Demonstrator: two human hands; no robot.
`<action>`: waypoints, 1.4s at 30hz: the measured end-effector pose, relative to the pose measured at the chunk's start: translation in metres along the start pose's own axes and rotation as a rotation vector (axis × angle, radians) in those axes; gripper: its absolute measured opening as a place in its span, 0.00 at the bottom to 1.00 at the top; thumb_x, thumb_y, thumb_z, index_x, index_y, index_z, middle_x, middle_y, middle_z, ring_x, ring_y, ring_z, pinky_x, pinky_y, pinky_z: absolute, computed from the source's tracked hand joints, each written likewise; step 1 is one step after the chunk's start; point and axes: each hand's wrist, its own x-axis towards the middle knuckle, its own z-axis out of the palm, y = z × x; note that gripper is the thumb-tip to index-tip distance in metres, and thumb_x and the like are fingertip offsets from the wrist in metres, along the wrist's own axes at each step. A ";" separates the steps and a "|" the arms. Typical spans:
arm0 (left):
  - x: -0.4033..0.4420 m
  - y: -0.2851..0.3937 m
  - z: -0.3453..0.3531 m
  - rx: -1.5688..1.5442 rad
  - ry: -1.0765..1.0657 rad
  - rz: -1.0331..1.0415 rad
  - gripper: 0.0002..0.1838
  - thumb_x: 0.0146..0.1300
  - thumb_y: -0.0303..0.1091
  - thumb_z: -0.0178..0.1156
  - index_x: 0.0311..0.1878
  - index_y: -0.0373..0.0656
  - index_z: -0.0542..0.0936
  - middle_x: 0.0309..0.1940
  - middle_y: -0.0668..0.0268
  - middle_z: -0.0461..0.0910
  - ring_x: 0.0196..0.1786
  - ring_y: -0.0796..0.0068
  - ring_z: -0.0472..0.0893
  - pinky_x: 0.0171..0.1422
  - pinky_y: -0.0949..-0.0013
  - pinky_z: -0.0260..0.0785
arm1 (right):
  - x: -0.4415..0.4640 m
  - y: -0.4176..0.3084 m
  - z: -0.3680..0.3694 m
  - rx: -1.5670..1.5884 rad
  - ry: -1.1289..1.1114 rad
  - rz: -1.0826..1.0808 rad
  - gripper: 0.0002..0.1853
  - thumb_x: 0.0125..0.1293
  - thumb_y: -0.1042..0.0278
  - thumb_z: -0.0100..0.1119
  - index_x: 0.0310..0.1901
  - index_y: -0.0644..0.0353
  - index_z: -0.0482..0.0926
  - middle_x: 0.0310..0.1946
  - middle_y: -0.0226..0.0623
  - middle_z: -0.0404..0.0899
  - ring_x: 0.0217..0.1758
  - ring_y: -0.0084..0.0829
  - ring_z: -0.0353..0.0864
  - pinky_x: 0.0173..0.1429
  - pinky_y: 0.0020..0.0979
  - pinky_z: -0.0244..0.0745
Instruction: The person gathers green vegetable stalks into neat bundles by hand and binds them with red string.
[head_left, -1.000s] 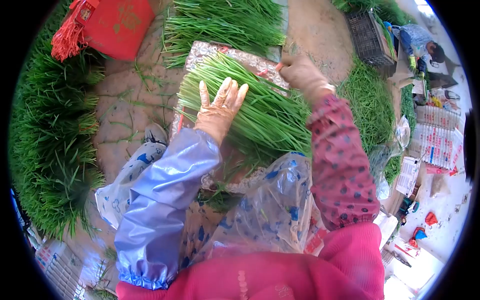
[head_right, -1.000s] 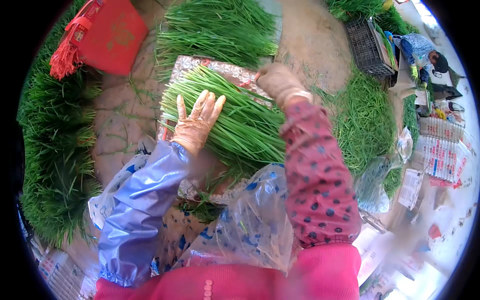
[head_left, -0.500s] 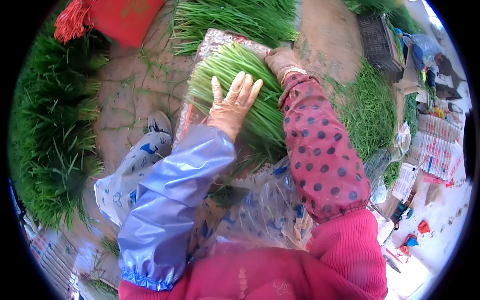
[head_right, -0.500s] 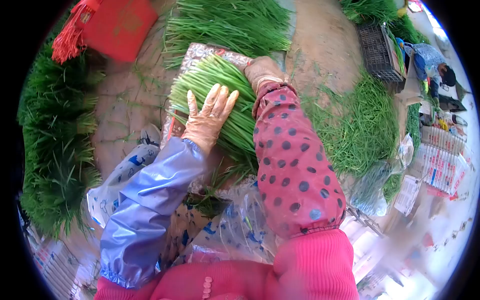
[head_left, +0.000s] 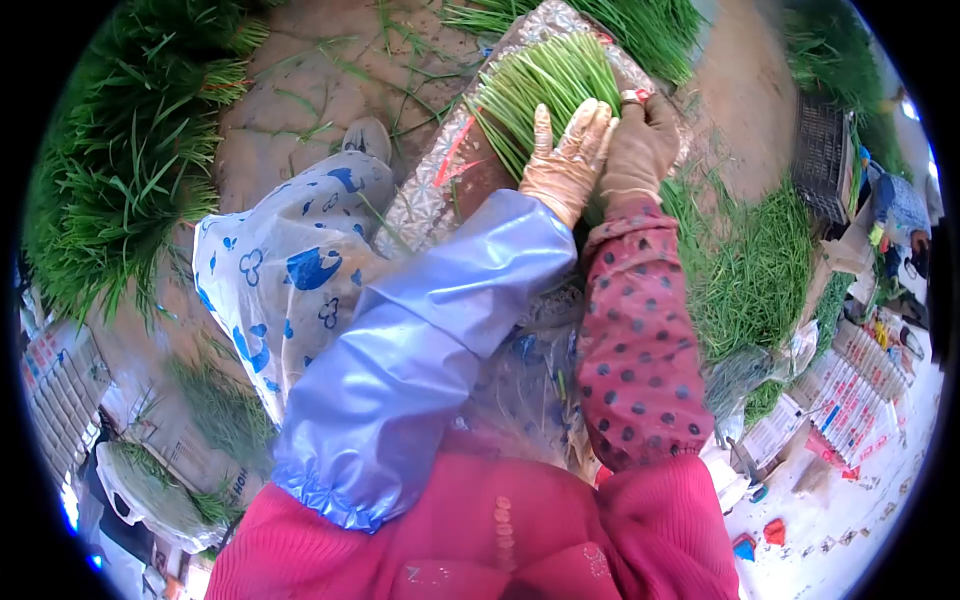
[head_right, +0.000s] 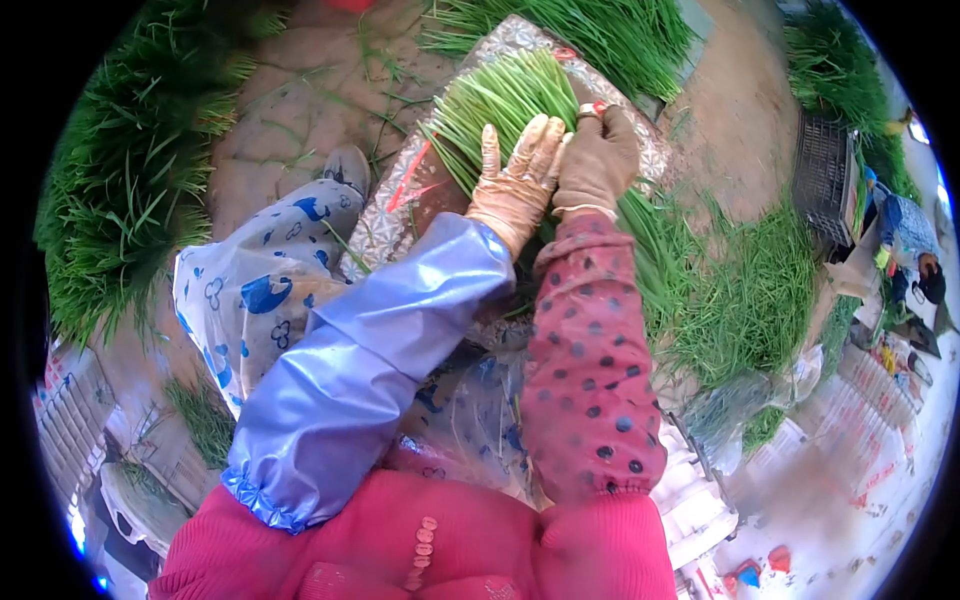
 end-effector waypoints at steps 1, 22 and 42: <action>0.000 -0.006 -0.001 0.002 -0.037 0.052 0.34 0.67 0.34 0.39 0.76 0.46 0.49 0.79 0.67 0.40 0.81 0.62 0.36 0.73 0.26 0.29 | -0.004 -0.004 0.001 0.035 0.003 0.037 0.14 0.61 0.65 0.64 0.45 0.66 0.83 0.37 0.41 0.85 0.35 0.30 0.81 0.45 0.31 0.74; -0.049 -0.098 -0.017 0.212 -0.198 -0.217 0.08 0.62 0.33 0.55 0.32 0.46 0.83 0.28 0.63 0.83 0.33 0.61 0.83 0.34 0.59 0.77 | 0.004 -0.005 -0.003 -0.100 -0.068 0.181 0.16 0.62 0.53 0.63 0.48 0.52 0.83 0.34 0.37 0.85 0.36 0.30 0.81 0.47 0.31 0.74; -0.016 -0.120 -0.060 -1.939 -0.688 -0.357 0.23 0.68 0.41 0.57 0.60 0.35 0.73 0.53 0.55 0.81 0.21 0.82 0.78 0.22 0.83 0.63 | 0.001 -0.012 -0.008 -0.164 -0.090 0.143 0.16 0.62 0.53 0.59 0.44 0.54 0.82 0.36 0.41 0.83 0.40 0.42 0.81 0.48 0.37 0.73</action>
